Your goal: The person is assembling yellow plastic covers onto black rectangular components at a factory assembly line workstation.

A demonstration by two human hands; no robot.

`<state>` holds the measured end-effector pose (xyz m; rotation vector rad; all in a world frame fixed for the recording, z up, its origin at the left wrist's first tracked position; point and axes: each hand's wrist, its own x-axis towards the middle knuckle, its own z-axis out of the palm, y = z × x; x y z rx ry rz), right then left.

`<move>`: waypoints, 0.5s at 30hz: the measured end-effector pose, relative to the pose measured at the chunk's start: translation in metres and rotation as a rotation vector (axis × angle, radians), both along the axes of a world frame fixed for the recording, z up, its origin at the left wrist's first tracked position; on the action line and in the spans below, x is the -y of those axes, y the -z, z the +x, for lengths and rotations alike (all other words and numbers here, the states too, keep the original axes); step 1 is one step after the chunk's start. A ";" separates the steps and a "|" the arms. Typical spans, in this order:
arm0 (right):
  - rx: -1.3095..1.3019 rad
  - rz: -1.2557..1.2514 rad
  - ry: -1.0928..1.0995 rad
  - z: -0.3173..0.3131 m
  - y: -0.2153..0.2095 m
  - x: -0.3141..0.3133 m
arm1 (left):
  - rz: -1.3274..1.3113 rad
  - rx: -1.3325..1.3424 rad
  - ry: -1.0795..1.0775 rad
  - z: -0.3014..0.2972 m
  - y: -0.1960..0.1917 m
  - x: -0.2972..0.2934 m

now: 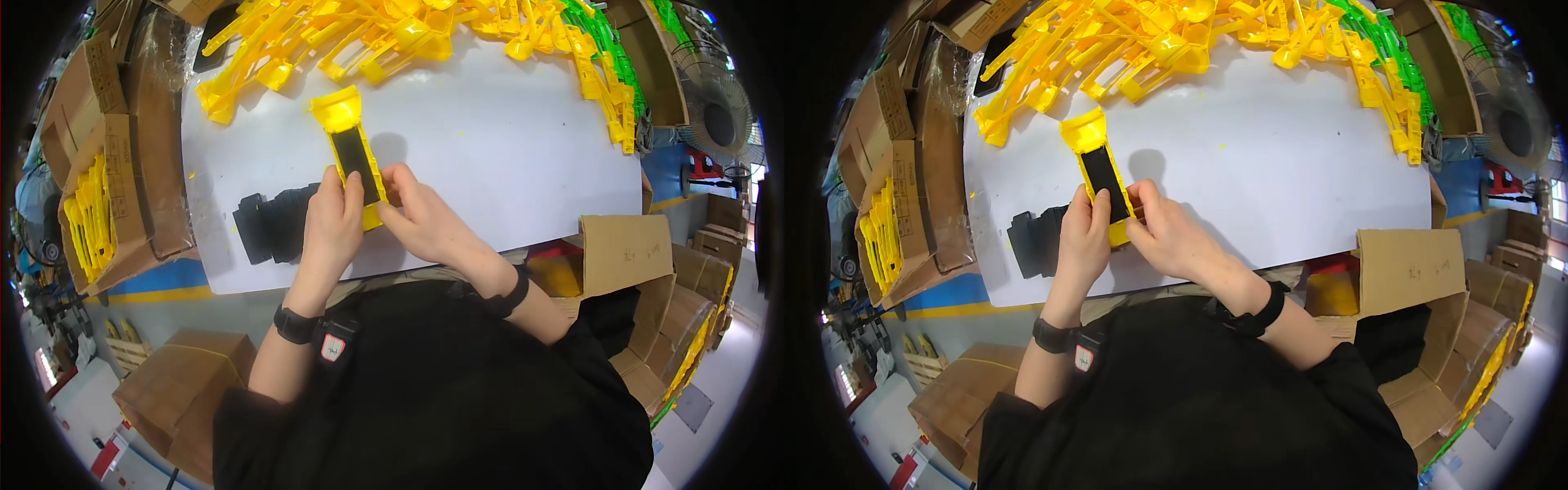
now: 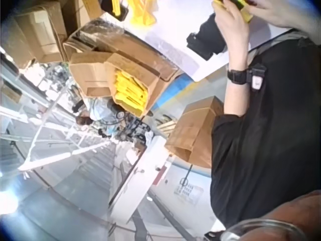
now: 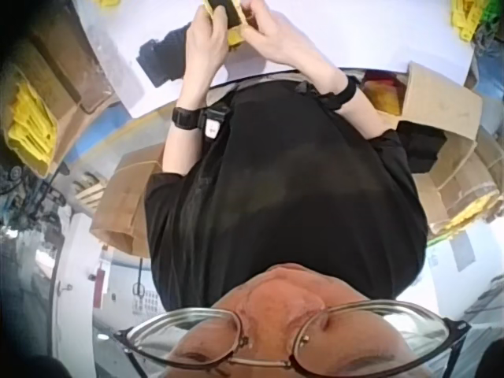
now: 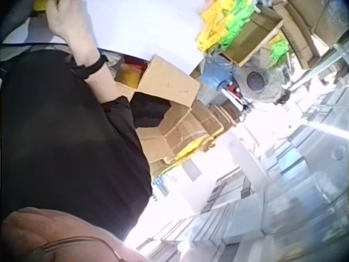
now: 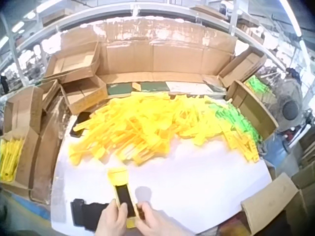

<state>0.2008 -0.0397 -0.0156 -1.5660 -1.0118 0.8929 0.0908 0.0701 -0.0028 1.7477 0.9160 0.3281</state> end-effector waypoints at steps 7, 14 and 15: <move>-0.017 -0.135 0.114 0.006 -0.023 0.000 | -0.355 0.159 0.037 -0.004 -0.002 0.007; 0.009 -0.156 0.142 0.003 -0.026 0.003 | -0.309 0.188 0.054 -0.007 0.004 0.012; 0.018 -0.159 0.147 0.003 -0.027 0.003 | -0.312 0.188 0.055 -0.006 0.004 0.012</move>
